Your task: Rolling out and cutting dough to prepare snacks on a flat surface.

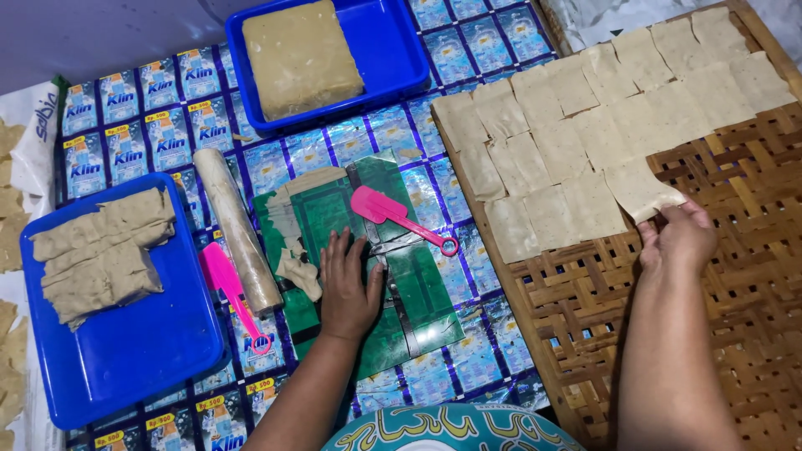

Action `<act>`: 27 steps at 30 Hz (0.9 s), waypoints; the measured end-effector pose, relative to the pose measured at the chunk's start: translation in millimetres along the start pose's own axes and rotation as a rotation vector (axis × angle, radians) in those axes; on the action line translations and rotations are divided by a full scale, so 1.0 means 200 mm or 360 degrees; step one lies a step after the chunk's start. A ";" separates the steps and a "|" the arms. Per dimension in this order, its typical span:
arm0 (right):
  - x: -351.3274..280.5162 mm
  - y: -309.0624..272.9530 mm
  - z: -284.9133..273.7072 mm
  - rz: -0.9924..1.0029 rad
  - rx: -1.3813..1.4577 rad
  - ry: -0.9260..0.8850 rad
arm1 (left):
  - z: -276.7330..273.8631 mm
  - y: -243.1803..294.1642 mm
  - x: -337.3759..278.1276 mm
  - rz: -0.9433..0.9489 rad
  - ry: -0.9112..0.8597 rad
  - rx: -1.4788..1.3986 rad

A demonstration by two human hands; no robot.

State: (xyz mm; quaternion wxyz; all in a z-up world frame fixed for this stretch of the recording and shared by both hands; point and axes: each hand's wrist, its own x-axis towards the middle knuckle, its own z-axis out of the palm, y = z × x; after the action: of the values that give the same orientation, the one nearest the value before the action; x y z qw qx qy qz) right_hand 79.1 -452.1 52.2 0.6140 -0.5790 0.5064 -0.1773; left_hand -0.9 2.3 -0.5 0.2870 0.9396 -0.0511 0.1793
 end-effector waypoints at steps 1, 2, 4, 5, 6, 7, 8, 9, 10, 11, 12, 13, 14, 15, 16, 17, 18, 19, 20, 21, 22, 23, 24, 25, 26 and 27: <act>-0.05 -0.03 0.00 -0.0001 -0.0001 -0.0001 | 0.00 0.00 0.00 -0.0002 0.0000 0.0000; -0.10 -0.05 0.00 0.0014 -0.0103 -0.0007 | 0.00 0.00 0.00 -0.0002 0.0000 0.0006; -0.16 -0.06 0.00 0.0028 -0.0207 -0.0016 | 0.00 0.00 0.00 -0.0007 0.0001 0.0012; -0.16 -0.05 -0.01 -0.0036 -0.0273 -0.0031 | 0.00 0.00 0.00 -0.0001 0.0008 -0.0002; -0.17 -0.04 -0.02 -0.0100 -0.0338 -0.0047 | 0.00 0.00 0.00 0.0005 0.0017 -0.0015; -0.14 -0.01 -0.04 -0.0102 -0.0340 -0.0050 | 0.00 0.00 0.00 0.0002 0.0019 -0.0014; -0.11 0.01 -0.06 -0.0198 -0.0378 -0.0057 | 0.00 0.00 0.01 0.0003 0.0019 -0.0021; -0.08 0.04 -0.07 -0.0294 -0.0416 -0.0064 | 0.00 0.00 0.01 0.0005 0.0019 -0.0027; -0.03 0.09 -0.09 -0.0298 -0.0419 -0.0073 | 0.00 0.00 0.01 -0.0003 0.0025 -0.0025; 0.02 0.15 -0.11 -0.0532 -0.0367 -0.0037 | 0.00 0.01 0.01 0.0003 0.0029 -0.0028; 0.08 0.20 -0.12 -0.0769 -0.0313 -0.0012 | -0.01 0.01 0.01 0.0003 0.0037 -0.0027; 0.00 0.21 -0.10 -0.0776 -0.0316 -0.0029 | -0.01 0.01 0.02 -0.0011 0.0048 -0.0021; -0.07 0.23 -0.07 -0.1121 -0.0351 -0.0126 | -0.01 0.01 0.02 -0.0011 0.0046 -0.0037; -0.15 0.24 -0.04 -0.1465 -0.0380 -0.0229 | -0.01 0.02 0.01 -0.0010 0.0045 -0.0053; -0.28 0.27 0.04 -0.1467 -0.0381 -0.0260 | -0.01 0.01 0.01 -0.0034 0.0055 -0.0038; -0.41 0.29 0.11 -0.1491 -0.0517 -0.0439 | 0.00 0.01 0.01 -0.0029 0.0058 -0.0058; -0.54 0.30 0.18 -0.1518 -0.0653 -0.0616 | 0.01 0.00 0.01 -0.0022 0.0063 -0.0082; -0.63 0.35 0.26 -0.1525 -0.0655 -0.0643 | 0.02 -0.01 0.00 -0.0044 0.0075 -0.0072; -0.72 0.41 0.34 -0.1565 -0.0747 -0.0825 | 0.02 -0.02 -0.01 -0.0033 0.0047 -0.0068; -0.81 0.46 0.41 -0.1601 -0.0839 -0.1007 | 0.03 -0.03 -0.01 -0.0021 0.0019 -0.0064; -0.85 0.50 0.49 -0.1609 -0.0839 -0.1031 | 0.03 -0.03 -0.01 -0.0039 0.0032 -0.0055; -0.89 0.55 0.56 -0.1917 -0.1002 -0.1133 | 0.03 -0.03 -0.01 -0.0038 0.0020 -0.0063; -0.94 0.59 0.63 -0.2225 -0.1158 -0.1225 | 0.03 -0.04 0.00 -0.0033 0.0003 -0.0069; -0.92 0.65 0.68 -0.2231 -0.1151 -0.1245 | 0.02 -0.03 0.00 -0.0047 0.0012 -0.0058; -0.91 0.70 0.73 -0.2318 -0.1384 -0.1159 | 0.01 -0.02 0.00 -0.0062 -0.0007 -0.0129; -0.90 0.75 0.78 -0.2399 -0.1617 -0.1066 | 0.00 -0.02 0.00 -0.0077 -0.0026 -0.0199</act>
State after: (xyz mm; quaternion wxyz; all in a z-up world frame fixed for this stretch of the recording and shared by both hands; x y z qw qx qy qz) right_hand 76.3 -183.6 -35.2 0.1281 -0.9685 -0.1828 -0.1104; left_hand -0.3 4.9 -2.5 0.3490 0.9222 -0.0419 0.1611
